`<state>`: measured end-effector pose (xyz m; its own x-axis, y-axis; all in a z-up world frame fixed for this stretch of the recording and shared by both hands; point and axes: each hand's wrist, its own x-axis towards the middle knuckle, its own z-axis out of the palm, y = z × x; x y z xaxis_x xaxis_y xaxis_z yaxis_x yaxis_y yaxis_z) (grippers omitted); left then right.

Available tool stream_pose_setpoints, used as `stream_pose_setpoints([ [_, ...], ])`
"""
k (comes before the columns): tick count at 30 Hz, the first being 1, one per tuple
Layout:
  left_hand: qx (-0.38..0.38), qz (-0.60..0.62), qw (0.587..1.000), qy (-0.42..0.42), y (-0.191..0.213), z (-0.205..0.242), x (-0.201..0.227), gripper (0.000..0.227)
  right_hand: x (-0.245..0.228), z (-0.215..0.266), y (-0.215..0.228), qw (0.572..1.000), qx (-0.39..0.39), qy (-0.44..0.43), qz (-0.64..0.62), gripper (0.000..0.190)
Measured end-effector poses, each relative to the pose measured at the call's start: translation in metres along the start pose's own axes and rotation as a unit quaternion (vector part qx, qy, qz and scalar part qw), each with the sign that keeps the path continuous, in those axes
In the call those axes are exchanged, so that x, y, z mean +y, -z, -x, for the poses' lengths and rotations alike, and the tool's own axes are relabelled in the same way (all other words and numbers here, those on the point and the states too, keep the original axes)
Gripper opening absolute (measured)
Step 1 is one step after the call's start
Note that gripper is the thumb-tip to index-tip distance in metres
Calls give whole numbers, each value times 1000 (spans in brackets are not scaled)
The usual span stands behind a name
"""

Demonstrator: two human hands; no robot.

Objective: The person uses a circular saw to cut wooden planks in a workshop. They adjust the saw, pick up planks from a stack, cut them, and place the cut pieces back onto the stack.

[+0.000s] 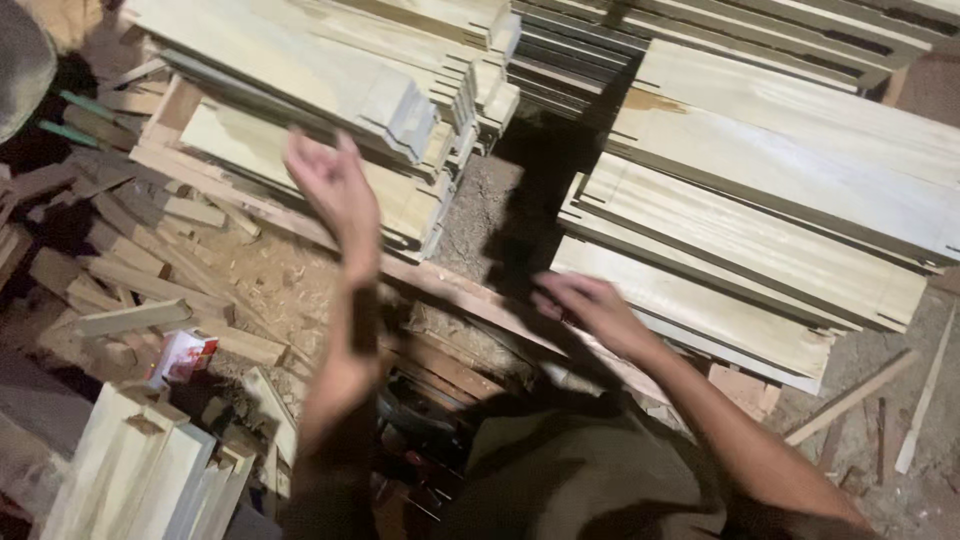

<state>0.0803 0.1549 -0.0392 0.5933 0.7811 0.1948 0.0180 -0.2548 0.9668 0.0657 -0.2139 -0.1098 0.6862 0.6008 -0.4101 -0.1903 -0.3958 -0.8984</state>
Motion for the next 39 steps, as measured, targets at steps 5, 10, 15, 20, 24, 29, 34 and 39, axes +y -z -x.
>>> stream_pose_setpoints([
  [5, -265, -7, 964, 32, -57, 135, -61, 65, 135, 139, 103, 898, 416, -141, 38, 43],
  [10, -403, -96, 887, 204, -132, 185, -131, 92, 224, 157, 189, 817, 558, -142, -48, 69],
  [15, -445, -107, 867, 200, -186, 201, -156, 97, 255, 145, 223, 846, 436, -239, -194, 72],
  [20, -462, -167, 849, 195, -185, 226, -151, 92, 258, 156, 228, 871, 394, -180, -233, 77],
  [24, -482, -68, 855, 180, -179, 235, -141, 86, 248, 153, 230, 857, 368, -248, -261, 72],
  [29, -473, 18, 839, 267, -183, 237, -133, 94, 228, 154, 227, 848, 374, -248, -282, 68],
  [34, -498, -34, 838, 221, -167, 261, -120, 79, 224, 178, 224, 875, 342, -249, -234, 71],
  [39, -442, -23, 873, 205, -142, 290, -106, 75, 221, 201, 211, 873, 338, -254, -244, 82],
])
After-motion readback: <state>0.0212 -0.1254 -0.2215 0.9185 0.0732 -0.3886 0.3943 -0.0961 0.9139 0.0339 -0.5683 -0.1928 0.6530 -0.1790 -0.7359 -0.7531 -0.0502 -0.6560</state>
